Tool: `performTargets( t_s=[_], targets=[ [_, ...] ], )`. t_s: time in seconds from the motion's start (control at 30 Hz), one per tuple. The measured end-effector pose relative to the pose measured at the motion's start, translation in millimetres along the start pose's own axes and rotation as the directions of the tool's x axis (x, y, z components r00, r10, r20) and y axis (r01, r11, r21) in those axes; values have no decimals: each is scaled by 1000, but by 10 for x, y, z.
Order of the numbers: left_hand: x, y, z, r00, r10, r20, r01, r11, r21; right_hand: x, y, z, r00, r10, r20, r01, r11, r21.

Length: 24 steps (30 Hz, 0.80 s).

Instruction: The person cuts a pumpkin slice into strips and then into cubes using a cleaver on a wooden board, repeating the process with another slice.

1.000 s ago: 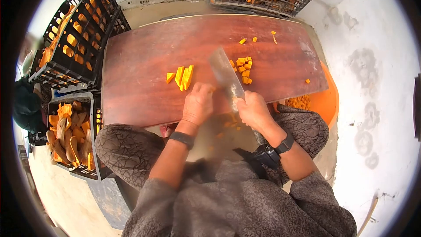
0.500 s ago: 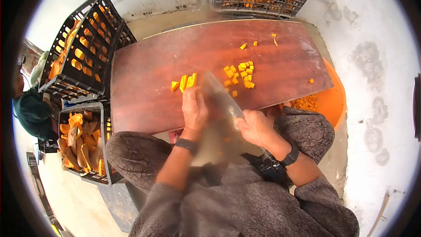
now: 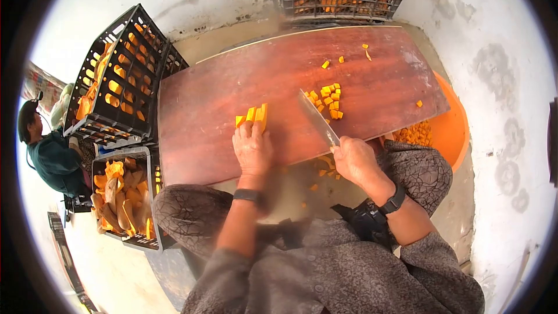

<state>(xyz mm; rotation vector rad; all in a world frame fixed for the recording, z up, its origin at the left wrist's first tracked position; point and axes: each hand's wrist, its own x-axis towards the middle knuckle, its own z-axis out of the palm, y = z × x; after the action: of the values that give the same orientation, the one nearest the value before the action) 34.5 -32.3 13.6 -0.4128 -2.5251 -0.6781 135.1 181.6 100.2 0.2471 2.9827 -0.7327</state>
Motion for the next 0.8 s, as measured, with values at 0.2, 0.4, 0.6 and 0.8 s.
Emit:
performTargets(
  t_s=[0.2, 0.4, 0.6, 0.8],
  targets=[
    [-21, 2, 64, 993, 117, -31, -117, 993, 24, -3, -19, 16, 999, -37, -6, 37, 999, 20],
    [-24, 19, 1, 968, 249, 27, -251, 964, 89, 2, -24, 19, 999, -27, -18, 27, 1000, 15],
    [6, -77, 53, 999, 41, -9, -39, 994, 107, -18, -10, 34, 997, -56, -54, 57, 998, 12],
    [42, -36, 7, 998, 54, -35, -52, 997, 52, 1, -35, 0, 1000, -14, 11, 14, 1000, 2]
  ],
)
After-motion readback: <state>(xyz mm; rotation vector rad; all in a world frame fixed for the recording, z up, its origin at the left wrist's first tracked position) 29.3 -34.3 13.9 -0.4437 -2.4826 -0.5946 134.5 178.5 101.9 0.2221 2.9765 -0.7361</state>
